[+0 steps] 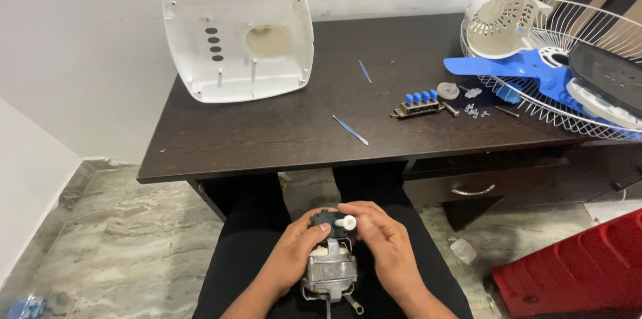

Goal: The person works on a disassembled electric fan motor while seated, using a small blue tool to adjust internal components and wires. They then attach a white plastic part to the motor shaft.

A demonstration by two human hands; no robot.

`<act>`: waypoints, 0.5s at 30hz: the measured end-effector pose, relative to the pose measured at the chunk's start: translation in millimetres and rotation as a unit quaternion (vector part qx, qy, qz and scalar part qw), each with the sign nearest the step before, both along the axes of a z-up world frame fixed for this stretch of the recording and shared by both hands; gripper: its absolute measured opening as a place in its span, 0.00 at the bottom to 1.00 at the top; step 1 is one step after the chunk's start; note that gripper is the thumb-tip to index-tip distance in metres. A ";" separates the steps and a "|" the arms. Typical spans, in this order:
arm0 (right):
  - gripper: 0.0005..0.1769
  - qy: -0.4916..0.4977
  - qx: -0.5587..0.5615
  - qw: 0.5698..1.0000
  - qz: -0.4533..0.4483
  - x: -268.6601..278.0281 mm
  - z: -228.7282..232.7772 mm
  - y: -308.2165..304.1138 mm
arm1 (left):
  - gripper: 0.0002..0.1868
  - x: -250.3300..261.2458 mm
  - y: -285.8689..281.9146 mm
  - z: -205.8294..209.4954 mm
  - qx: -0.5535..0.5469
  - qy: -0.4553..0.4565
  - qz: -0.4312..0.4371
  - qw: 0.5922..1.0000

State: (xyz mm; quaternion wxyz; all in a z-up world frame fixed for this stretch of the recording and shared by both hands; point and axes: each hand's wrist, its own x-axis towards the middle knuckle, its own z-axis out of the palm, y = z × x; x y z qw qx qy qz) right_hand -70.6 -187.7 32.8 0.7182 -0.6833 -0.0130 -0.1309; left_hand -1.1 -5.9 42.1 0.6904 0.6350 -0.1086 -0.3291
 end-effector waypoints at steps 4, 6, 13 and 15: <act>0.17 0.020 -0.003 1.000 -0.003 0.5 3.3 4.8 | 0.22 0.6 -1.1 -7.1 0.011 -0.030 0.011 0.999; 0.17 0.061 0.032 0.998 0.014 5.5 3.3 2.5 | 0.22 1.2 -0.6 -9.2 0.010 -0.025 0.013 1.000; 0.20 0.101 0.050 0.993 0.030 12.2 -12.2 -0.6 | 0.19 2.6 1.0 -20.7 -0.043 -0.014 0.007 0.999; 0.21 0.088 0.053 0.994 0.035 13.2 -15.4 -2.1 | 0.19 5.2 1.2 -25.5 -0.058 -0.001 0.007 0.998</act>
